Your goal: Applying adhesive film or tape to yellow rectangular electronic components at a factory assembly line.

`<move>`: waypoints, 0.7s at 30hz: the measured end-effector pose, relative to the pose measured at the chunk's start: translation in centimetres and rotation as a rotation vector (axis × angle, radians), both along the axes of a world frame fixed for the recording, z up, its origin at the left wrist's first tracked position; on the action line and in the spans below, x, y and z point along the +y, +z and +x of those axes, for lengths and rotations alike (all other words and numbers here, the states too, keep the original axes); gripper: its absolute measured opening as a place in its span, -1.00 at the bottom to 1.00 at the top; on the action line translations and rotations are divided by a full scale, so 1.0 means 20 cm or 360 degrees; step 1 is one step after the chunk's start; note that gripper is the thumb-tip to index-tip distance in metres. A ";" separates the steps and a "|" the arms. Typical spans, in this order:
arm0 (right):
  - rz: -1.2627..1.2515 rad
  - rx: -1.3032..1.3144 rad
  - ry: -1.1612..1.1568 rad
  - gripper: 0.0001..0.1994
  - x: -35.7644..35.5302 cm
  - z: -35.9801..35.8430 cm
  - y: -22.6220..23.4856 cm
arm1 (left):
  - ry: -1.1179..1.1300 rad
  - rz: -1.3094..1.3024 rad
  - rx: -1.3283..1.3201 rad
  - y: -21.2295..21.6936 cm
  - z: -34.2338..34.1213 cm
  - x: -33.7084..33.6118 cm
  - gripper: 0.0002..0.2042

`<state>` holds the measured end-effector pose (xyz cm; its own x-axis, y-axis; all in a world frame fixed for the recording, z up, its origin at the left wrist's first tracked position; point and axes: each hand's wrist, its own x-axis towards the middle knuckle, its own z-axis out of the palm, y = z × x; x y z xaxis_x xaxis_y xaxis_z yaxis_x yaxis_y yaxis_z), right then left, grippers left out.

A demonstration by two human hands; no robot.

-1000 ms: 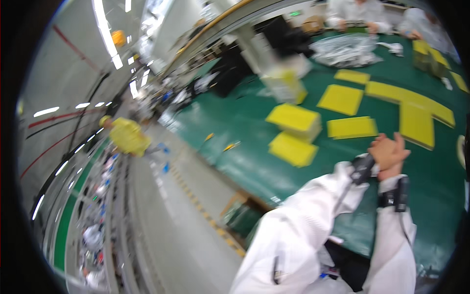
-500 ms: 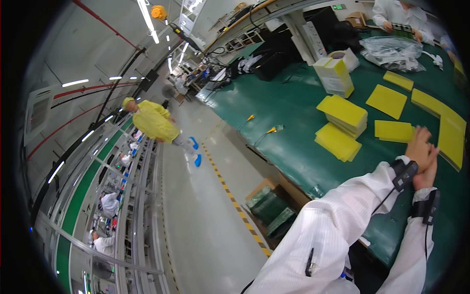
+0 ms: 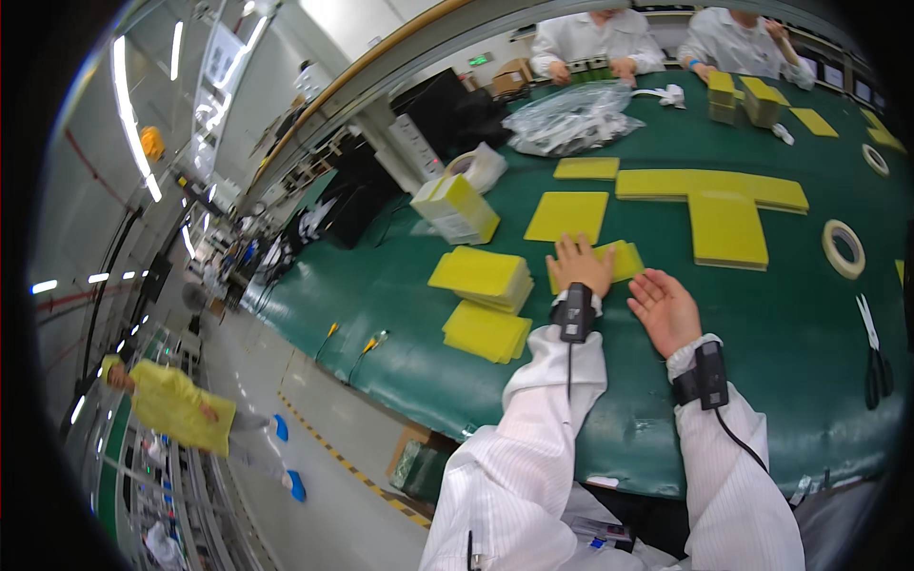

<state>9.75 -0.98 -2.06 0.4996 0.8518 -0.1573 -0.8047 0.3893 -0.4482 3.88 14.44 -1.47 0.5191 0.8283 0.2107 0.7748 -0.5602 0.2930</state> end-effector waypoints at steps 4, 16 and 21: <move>-0.0043 0.0086 -0.0005 -0.84 0.02 -0.02 -0.02 | 0.0175 0.0085 0.0378 0.11 0.05 0.04 -0.32; -0.0093 0.0003 -0.0020 -0.91 0.06 -0.09 0.05 | -0.0061 0.0475 0.0577 0.08 0.18 0.29 -0.53; -0.0107 0.0021 0.0020 -0.88 0.08 -0.10 0.03 | -0.0452 0.0677 0.0853 0.05 0.19 0.32 -0.77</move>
